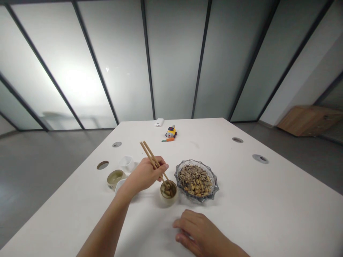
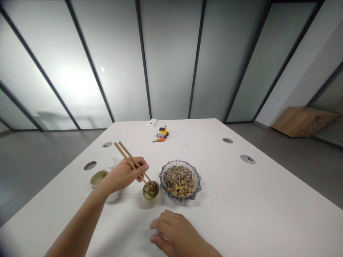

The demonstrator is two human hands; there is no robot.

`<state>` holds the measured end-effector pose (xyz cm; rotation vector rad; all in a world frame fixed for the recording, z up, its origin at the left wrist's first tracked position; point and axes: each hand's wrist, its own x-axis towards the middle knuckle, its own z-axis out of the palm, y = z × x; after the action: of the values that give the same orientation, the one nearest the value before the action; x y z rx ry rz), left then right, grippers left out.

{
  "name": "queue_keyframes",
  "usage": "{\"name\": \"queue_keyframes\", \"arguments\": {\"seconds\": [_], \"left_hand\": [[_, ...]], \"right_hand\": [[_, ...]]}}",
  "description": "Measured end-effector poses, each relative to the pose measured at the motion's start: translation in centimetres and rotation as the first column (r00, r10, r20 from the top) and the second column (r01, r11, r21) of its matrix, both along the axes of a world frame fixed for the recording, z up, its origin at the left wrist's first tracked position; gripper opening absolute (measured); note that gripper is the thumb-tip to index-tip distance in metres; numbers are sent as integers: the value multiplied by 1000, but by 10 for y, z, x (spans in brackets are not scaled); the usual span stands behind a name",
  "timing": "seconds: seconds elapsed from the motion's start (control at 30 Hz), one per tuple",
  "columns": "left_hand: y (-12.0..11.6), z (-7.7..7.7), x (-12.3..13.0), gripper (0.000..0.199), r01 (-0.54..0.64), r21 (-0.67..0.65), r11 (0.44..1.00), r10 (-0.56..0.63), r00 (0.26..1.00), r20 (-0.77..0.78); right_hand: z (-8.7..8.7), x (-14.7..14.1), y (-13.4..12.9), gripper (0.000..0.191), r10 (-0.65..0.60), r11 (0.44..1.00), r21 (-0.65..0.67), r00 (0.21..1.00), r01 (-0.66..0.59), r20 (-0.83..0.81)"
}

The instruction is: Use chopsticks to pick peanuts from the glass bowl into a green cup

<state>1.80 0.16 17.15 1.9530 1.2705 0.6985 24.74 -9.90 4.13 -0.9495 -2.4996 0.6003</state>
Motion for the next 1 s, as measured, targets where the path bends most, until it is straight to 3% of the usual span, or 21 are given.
{"name": "queue_keyframes", "arguments": {"seconds": [0.2,0.4,0.53,0.87,1.0], "left_hand": [[3,-3,4,35,40,32,999,-39,999,-8],[5,-8,19,37,-81,99,992,62,982,179],[4,-14,28,35,-108,148,983,74,973,217],[-4,-7,31,36,-228,418,879,107,950,292],[-7,-17,45,36,-198,458,867,78,961,266]], "right_hand": [[-3,0,2,19,5,1000,1,1000,-5,17],[0,1,1,20,2,1000,-9,999,-2,35],[2,0,1,19,-5,1000,2,999,5,47],[5,-2,2,15,3,1000,-23,997,-2,74],[8,-3,2,14,-7,999,-41,996,11,93]]}}
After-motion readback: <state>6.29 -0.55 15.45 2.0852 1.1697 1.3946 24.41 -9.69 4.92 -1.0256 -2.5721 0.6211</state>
